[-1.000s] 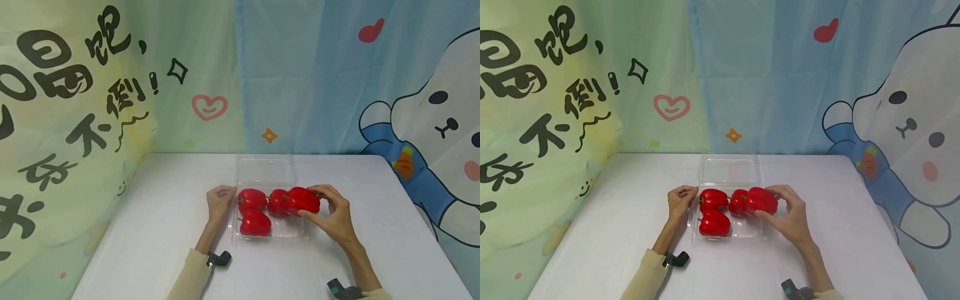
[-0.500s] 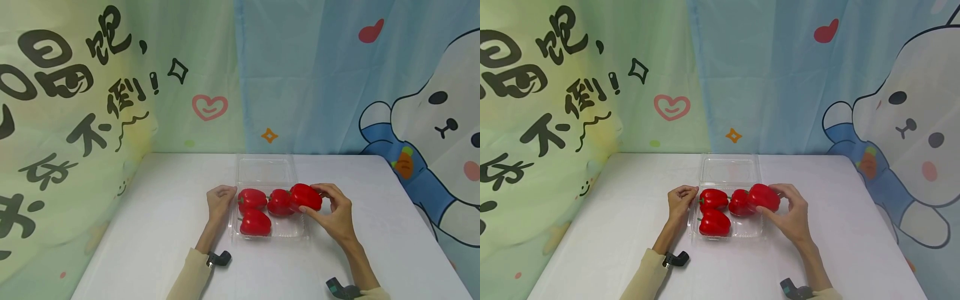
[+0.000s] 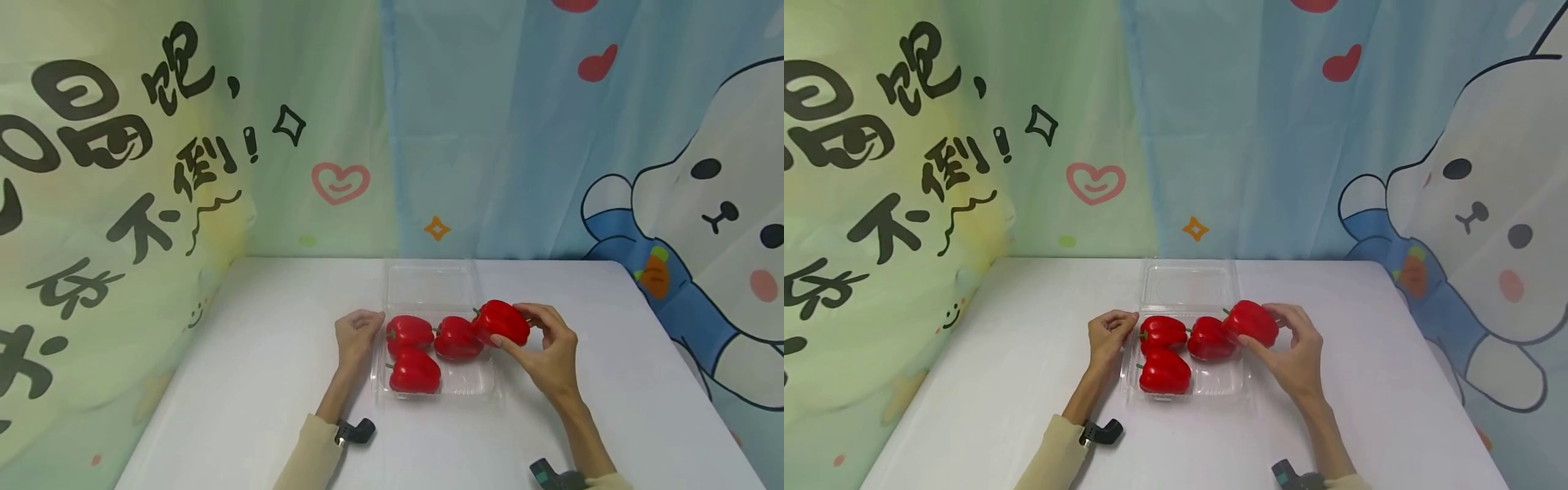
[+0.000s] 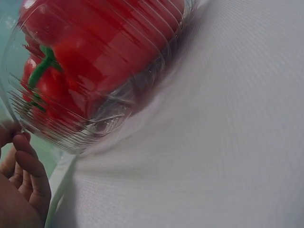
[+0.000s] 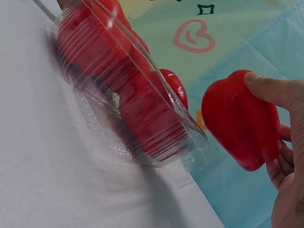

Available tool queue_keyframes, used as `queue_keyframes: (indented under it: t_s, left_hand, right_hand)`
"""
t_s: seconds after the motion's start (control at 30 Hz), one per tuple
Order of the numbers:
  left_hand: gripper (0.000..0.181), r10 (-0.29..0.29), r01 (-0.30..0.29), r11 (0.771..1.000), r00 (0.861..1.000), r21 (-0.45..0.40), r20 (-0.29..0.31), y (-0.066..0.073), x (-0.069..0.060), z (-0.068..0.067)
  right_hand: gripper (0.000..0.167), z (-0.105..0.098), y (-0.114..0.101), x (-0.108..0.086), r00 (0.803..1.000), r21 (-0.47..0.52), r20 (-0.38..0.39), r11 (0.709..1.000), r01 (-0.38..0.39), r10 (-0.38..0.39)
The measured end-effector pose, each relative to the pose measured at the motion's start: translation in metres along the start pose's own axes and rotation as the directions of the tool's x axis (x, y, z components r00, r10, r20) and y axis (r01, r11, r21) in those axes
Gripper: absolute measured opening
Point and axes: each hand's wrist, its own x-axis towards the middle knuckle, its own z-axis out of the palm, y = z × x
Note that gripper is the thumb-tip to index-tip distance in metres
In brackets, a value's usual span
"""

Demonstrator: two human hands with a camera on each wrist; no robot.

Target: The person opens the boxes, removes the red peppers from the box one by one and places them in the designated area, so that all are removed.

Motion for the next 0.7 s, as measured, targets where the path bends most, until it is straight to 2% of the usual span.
queue_keyframes:
  t_s: [0.23,0.53,0.7]
  left_hand:
    - [0.02,0.022,-0.022,1.0,1.0,-0.014,0.005,-0.001,-0.001,-0.001]
    - [0.019,0.016,-0.016,0.999,1.0,-0.029,-0.001,-0.002,-0.001,0.0]
    - [0.018,0.011,-0.011,0.999,1.0,-0.048,-0.01,-0.002,-0.001,0.0]
  right_hand:
    - [0.067,0.003,0.003,0.001,0.998,0.0,-0.063,1.0,-0.009,0.009]
    - [0.065,0.005,0.008,0.007,0.988,0.02,-0.15,1.0,-0.022,0.025]
    - [0.064,0.005,0.01,0.009,0.984,-0.007,-0.17,0.999,-0.045,0.043]
